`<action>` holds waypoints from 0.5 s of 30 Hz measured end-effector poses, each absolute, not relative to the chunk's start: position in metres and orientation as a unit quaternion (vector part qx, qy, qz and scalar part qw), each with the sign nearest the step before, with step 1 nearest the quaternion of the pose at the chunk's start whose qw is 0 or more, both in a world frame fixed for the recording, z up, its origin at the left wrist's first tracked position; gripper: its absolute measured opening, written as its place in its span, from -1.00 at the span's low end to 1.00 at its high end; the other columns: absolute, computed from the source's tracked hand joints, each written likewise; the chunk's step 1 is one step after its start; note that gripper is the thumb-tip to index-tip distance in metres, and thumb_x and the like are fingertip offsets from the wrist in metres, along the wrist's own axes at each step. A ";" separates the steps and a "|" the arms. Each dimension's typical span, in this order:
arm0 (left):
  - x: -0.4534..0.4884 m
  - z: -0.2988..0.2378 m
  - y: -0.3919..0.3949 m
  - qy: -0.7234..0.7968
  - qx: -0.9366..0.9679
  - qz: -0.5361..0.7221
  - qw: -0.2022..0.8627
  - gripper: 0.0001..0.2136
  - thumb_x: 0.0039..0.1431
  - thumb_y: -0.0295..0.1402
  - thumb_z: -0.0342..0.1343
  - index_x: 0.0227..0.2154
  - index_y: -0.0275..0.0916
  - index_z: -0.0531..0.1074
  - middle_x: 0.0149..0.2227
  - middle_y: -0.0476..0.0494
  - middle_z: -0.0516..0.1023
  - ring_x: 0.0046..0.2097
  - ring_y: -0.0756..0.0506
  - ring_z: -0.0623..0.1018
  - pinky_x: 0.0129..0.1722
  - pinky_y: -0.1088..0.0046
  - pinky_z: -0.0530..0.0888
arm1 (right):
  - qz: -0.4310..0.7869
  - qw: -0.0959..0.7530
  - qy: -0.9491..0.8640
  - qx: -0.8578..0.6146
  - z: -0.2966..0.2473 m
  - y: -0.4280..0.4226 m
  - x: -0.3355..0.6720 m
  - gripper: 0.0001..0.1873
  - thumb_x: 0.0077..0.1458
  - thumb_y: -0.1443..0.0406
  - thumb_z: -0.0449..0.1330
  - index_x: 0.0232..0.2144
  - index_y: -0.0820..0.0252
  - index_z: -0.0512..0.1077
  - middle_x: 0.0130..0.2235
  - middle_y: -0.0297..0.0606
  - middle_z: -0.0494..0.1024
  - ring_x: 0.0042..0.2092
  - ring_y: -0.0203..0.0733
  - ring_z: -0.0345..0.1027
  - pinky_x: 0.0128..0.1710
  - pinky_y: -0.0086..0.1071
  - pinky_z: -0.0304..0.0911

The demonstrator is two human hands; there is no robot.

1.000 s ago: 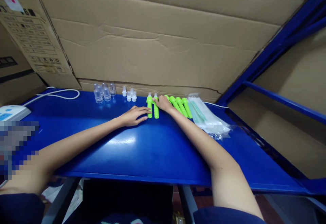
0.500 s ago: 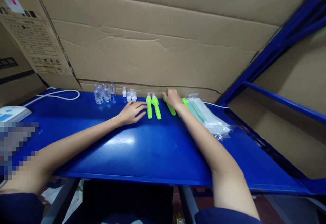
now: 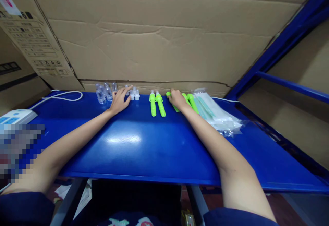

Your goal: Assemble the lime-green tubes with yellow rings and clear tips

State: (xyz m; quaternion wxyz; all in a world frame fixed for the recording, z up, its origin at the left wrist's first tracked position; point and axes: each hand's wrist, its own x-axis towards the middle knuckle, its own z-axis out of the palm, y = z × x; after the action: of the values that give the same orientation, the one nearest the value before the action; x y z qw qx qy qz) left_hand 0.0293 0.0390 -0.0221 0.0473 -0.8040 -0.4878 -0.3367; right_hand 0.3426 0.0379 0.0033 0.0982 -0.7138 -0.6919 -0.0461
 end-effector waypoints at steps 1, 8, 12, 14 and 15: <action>0.030 -0.022 0.039 -0.485 -0.811 -0.324 0.050 -0.50 0.35 -0.32 -0.08 0.34 -0.05 0.19 0.16 -0.24 0.48 0.20 -0.25 0.43 0.18 0.07 0.21 | -0.045 0.100 -0.693 -0.712 0.003 0.039 0.344 -0.64 0.34 0.26 0.10 0.06 0.43 0.39 0.02 0.21 0.56 0.07 0.11 0.48 -0.07 -0.32 0.30; 0.033 -0.025 0.039 -0.478 -0.828 -0.286 0.058 -0.56 0.37 -0.32 -0.11 0.28 -0.09 0.28 0.19 -0.26 0.48 0.23 -0.29 0.39 0.23 -0.03 0.15 | -0.037 0.094 -0.699 -0.708 0.004 0.048 0.352 -0.63 0.27 0.23 0.21 0.00 0.44 0.46 -0.01 0.19 0.59 0.01 0.08 0.53 -0.17 -0.38 0.34; 0.033 -0.025 0.038 -0.487 -0.825 -0.281 0.061 -0.58 0.35 -0.33 -0.09 0.24 -0.13 0.29 0.16 -0.28 0.49 0.20 -0.30 0.41 0.21 -0.03 0.17 | -0.001 0.074 -0.690 -0.720 0.011 0.046 0.348 -0.59 0.23 0.23 0.25 0.00 0.47 0.48 0.02 0.25 0.57 0.03 0.17 0.52 -0.21 -0.35 0.35; 0.033 -0.025 0.038 -0.490 -0.825 -0.275 0.060 -0.59 0.35 -0.32 -0.08 0.23 -0.15 0.29 0.15 -0.30 0.49 0.18 -0.31 0.43 0.21 -0.02 0.17 | 0.020 0.071 -0.688 -0.722 0.015 0.043 0.343 -0.61 0.20 0.26 0.27 -0.01 0.49 0.50 0.02 0.28 0.57 0.02 0.19 0.53 -0.23 -0.34 0.35; 0.033 -0.025 0.038 -0.490 -0.826 -0.272 0.058 -0.58 0.35 -0.32 -0.08 0.23 -0.16 0.28 0.14 -0.30 0.49 0.18 -0.30 0.43 0.20 -0.01 0.18 | 0.028 0.081 -0.690 -0.719 0.016 0.041 0.341 -0.62 0.18 0.29 0.29 -0.04 0.49 0.51 0.01 0.29 0.57 0.00 0.19 0.54 -0.24 -0.33 0.36</action>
State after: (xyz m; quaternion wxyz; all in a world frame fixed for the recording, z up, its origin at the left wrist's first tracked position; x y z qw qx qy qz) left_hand 0.0334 0.0380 -0.0253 0.0579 -0.8259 -0.4903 -0.2723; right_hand 0.3408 0.0409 0.0157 0.0808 -0.7189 -0.6898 0.0282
